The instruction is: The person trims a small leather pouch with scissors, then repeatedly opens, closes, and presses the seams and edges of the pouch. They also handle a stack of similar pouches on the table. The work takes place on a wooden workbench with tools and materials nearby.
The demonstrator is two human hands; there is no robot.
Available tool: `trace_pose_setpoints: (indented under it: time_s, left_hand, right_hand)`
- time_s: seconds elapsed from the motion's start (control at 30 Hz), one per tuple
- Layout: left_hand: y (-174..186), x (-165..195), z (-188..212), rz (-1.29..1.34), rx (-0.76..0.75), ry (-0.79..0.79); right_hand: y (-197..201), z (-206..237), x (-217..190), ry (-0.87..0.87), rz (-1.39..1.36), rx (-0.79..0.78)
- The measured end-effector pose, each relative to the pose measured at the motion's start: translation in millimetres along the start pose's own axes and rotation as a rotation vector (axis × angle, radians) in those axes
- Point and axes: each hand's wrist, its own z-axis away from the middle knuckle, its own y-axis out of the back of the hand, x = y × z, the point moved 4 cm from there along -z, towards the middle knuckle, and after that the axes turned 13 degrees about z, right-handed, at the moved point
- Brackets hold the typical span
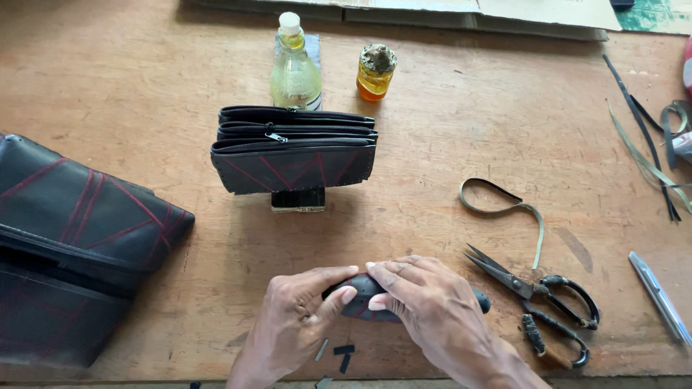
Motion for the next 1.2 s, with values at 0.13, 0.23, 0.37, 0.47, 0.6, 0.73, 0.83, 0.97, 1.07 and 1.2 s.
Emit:
trace_pose_setpoints:
  time_s: [0.13, 0.23, 0.37, 0.47, 0.6, 0.73, 0.83, 0.97, 1.07, 1.2]
  left_hand:
    - [-9, -3, 3, -0.077, 0.122, -0.096]
    - [-16, -7, 5, -0.076, 0.203, -0.228]
    - [-23, -11, 7, -0.070, 0.206, -0.261]
    - [-20, -7, 11, -0.035, 0.200, -0.172]
    - [-5, 6, 12, 0.032, 0.144, -0.029]
    - [-4, 25, 3, -0.161, -0.033, -0.080]
    - [-17, 28, -9, -0.322, -0.166, -0.061]
    - [-28, 25, -22, -0.400, -0.258, 0.038]
    - [-32, 28, -26, -0.512, -0.276, 0.009]
    - [-31, 46, -24, -0.565, -0.231, -0.131]
  right_hand:
    - [-5, 3, -4, 0.020, 0.089, 0.114]
    - [-16, 11, 1, 0.045, 0.184, 0.170]
    - [-26, 10, 4, 0.035, 0.245, 0.128]
    - [-10, 1, -3, 0.023, 0.233, 0.051]
    - [38, 5, -3, 0.083, 0.212, 0.037]
    - [34, 26, 35, -0.224, -0.082, -0.248]
    - [12, 37, 53, -0.266, -0.230, -0.271]
    - [-3, 40, 51, -0.361, -0.294, -0.202]
    - [-10, 37, 43, -0.648, -0.169, -0.286]
    - [3, 29, 39, -0.349, -0.364, -0.062]
